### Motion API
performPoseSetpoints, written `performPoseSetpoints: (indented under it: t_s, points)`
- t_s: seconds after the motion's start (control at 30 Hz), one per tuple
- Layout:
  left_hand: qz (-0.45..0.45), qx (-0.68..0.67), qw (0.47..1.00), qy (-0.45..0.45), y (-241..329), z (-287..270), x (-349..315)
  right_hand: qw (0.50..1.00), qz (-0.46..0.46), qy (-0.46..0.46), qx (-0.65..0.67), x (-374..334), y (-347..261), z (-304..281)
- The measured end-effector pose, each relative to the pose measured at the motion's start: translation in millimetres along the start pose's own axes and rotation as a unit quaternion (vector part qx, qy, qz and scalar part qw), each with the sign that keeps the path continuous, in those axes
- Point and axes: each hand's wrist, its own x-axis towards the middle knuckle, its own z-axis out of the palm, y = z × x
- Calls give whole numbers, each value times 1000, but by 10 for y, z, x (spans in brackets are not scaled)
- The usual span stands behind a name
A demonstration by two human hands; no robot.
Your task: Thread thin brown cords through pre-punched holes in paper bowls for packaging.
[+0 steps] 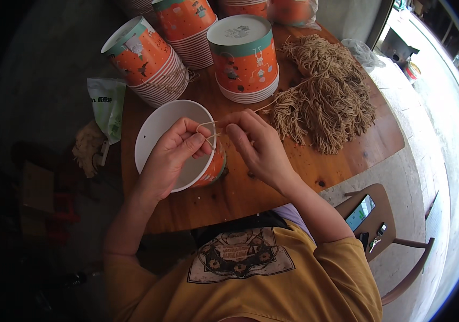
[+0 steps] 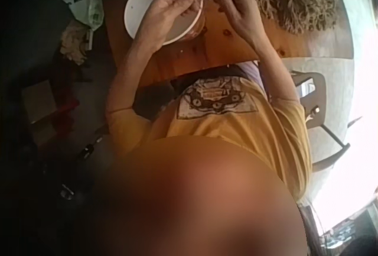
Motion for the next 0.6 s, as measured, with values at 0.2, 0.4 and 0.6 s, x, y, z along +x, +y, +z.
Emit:
performPoseSetpoints:
  t_s: [0.2, 0.4, 0.6]
  points:
    - [2, 3, 1000, -6, 10, 16, 16, 991, -51, -66, -106, 47, -155, -55]
    - [-97, -52, 994, -24, 50, -64, 81, 989, -62, -7, -135, -32, -209, 32]
    - [-156, -169, 971, -59, 43, -104, 106, 963, -167, 17, -209, -210, -189, 130]
